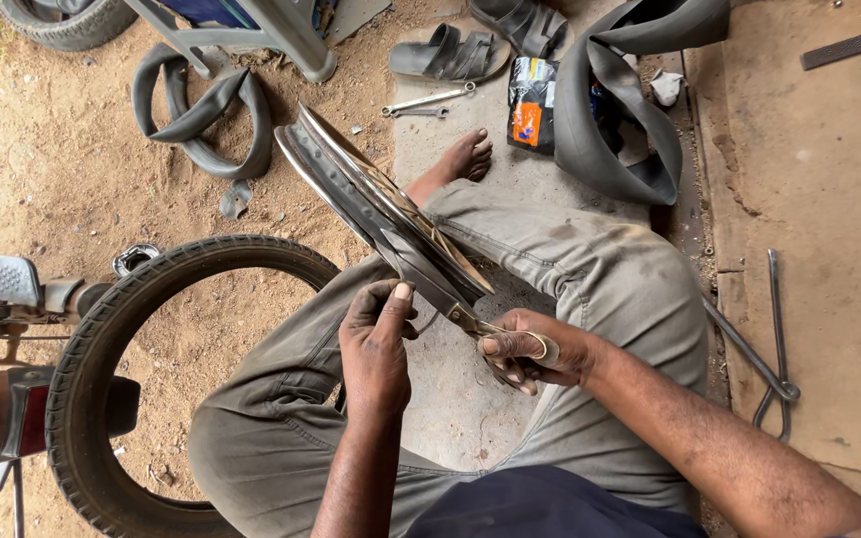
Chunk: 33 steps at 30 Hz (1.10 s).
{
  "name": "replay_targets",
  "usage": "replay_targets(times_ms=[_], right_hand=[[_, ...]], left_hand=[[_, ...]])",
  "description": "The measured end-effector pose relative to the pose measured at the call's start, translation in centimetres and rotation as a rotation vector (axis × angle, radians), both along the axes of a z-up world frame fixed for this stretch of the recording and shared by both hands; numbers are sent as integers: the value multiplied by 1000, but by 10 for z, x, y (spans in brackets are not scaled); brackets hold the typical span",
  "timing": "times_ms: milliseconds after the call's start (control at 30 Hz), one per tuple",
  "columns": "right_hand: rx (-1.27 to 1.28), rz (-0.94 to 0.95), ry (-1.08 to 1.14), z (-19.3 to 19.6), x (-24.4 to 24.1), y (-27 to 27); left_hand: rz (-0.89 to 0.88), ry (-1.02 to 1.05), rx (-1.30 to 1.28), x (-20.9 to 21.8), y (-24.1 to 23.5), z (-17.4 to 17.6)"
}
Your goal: The person uses a pair of large shears to cut and remove a rubber strip from a motorcycle wheel rim. They then use the shears to cut a piece of rubber from a tire tube. The person is sitting on the ground in a workshop environment.
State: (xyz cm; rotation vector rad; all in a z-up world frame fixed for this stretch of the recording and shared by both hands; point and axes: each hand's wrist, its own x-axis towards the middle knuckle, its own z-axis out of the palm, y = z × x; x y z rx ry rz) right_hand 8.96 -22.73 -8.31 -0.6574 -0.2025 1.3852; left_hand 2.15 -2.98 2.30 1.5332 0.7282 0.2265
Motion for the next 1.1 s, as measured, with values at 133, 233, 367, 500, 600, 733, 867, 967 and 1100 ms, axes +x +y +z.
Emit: replay_targets(times_ms=[133, 233, 367, 500, 600, 733, 867, 967, 1100], right_hand=[[-53, -9, -23, -3, 2, 6], [-66, -28, -70, -6, -1, 11], [-129, -53, -179, -4, -3, 17], [-206, -96, -327, 2, -9, 19], [-246, -118, -385, 7, -12, 22], [-263, -120, -423, 10, -13, 23], [-308, -112, -484, 11, -11, 23], [-342, -103, -511, 10, -10, 22], [-287, -73, -417, 8, -7, 23]], left_hand=[[-11, 19, 10, -3, -1, 0], [2, 10, -35, -2, -3, -3], [-19, -35, 20, -3, -2, -2], [2, -37, -8, -3, -2, -4], [8, -43, -31, -3, -1, -4], [22, -63, -68, -2, 0, -2], [31, -5, -84, -1, 1, 2], [35, -43, -104, -1, 2, 3], [29, -79, -126, -1, 2, 4]])
